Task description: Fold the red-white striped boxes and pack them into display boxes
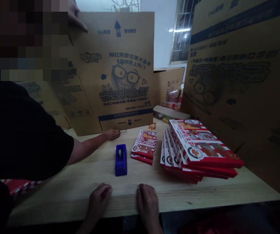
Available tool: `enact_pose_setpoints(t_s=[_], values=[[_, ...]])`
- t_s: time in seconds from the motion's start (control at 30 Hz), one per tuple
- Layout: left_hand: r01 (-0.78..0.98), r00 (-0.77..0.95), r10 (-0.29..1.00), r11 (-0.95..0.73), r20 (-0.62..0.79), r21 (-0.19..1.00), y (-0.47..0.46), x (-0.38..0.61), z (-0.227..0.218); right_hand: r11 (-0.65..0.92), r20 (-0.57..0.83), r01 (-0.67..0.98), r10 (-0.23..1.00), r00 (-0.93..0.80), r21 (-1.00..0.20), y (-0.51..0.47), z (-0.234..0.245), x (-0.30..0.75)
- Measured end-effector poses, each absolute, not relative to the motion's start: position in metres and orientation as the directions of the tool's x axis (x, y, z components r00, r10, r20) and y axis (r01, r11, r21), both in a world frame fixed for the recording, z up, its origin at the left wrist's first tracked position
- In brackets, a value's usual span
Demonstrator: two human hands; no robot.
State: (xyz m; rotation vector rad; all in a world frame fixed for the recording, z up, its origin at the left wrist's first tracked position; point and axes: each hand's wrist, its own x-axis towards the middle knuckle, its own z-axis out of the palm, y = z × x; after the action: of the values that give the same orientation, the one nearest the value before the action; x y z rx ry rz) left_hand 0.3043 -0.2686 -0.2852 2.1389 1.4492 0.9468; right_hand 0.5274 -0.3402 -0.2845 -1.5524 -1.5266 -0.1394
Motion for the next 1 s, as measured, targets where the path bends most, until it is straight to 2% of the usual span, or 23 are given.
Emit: enact_pose_setpoints(t_s=[0.43, 1.0], values=[[0.637, 0.229, 0.911, -0.407, 0.343, 0.655, -0.2694, 0.3076, -0.278, 0.199, 0.641, 0.831, 0.734, 0.225, -0.519, -0.3408, -0.2888, 0.5276], [0.65, 0.227, 0.923, -0.381, 0.311, 0.658, -0.2687, 0.3073, -0.2781, 0.197, 0.629, 0.834, 0.748, 0.211, -0.515, -0.3395, -0.2937, 0.5286]])
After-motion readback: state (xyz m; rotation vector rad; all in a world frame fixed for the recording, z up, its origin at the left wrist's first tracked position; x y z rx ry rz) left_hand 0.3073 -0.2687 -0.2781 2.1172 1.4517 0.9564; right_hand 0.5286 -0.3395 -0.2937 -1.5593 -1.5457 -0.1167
